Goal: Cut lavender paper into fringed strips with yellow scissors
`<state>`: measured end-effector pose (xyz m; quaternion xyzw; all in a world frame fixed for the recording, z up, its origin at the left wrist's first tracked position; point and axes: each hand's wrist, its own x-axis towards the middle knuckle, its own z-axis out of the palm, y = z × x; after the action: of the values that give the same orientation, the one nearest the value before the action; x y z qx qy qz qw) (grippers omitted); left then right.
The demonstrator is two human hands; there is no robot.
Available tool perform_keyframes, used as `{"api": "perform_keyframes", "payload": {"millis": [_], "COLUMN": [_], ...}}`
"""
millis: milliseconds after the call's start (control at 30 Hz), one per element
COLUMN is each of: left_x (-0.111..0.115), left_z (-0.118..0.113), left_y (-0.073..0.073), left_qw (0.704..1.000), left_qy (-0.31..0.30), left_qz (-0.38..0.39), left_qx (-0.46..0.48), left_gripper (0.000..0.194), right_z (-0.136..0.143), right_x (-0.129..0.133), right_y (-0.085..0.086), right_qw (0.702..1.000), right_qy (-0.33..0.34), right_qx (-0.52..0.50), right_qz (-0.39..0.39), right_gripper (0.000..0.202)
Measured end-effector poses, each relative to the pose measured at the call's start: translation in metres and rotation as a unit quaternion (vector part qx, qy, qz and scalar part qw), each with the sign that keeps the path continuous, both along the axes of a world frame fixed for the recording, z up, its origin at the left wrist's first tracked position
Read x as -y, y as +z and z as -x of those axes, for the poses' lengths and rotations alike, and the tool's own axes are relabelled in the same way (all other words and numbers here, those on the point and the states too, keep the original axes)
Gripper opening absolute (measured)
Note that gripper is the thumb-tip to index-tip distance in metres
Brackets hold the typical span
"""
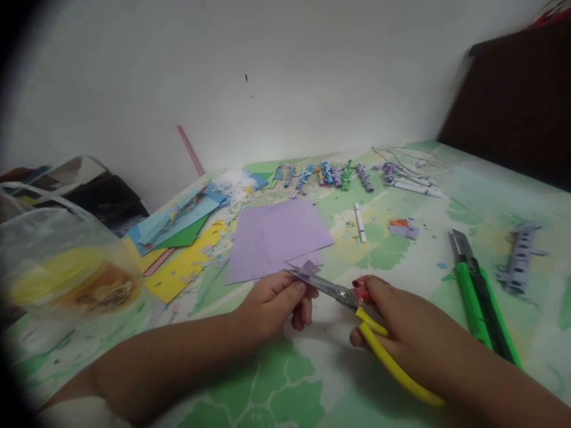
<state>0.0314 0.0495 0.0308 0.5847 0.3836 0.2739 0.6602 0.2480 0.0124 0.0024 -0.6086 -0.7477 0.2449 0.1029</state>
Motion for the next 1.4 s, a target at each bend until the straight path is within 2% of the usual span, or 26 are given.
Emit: {"api": "perform_keyframes", "payload": {"millis": [233, 433, 633, 833, 1000, 1100, 1400], "left_x": [0.002, 0.001, 0.001, 0.0, -0.001, -0.001, 0.001], "left_z": [0.001, -0.001, 0.001, 0.0, 0.0, 0.0, 0.001], "left_y": [0.008, 0.012, 0.006, 0.01, 0.015, 0.014, 0.013], "left_qw": [0.999, 0.999, 0.999, 0.997, 0.995, 0.995, 0.997], "left_qy": [0.049, 0.024, -0.013, -0.013, -0.017, -0.022, -0.013], "left_qz": [0.003, 0.034, 0.021, 0.057, 0.082, 0.084, 0.079], "left_qx": [0.003, -0.028, -0.032, -0.051, -0.048, -0.041, -0.019], "left_gripper": [0.022, 0.015, 0.016, 0.014, 0.016, 0.017, 0.017], "right_z": [0.0, 0.002, 0.0, 0.003, 0.004, 0.003, 0.008], "right_x": [0.0, 0.003, 0.0, 0.001, 0.0, 0.001, 0.0], "right_y": [0.001, 0.006, 0.002, 0.007, 0.007, 0.006, 0.009], "right_qw": [1.0, 1.0, 1.0, 1.0, 1.0, 1.0, 1.0], "right_qy": [-0.016, -0.003, -0.003, 0.0, 0.014, 0.013, 0.006], "right_qx": [0.012, -0.002, 0.015, -0.001, -0.012, -0.012, -0.002], "right_qz": [0.011, -0.007, -0.013, 0.023, 0.004, -0.007, 0.026], "right_gripper": [0.045, 0.034, 0.036, 0.035, 0.033, 0.035, 0.034]}}
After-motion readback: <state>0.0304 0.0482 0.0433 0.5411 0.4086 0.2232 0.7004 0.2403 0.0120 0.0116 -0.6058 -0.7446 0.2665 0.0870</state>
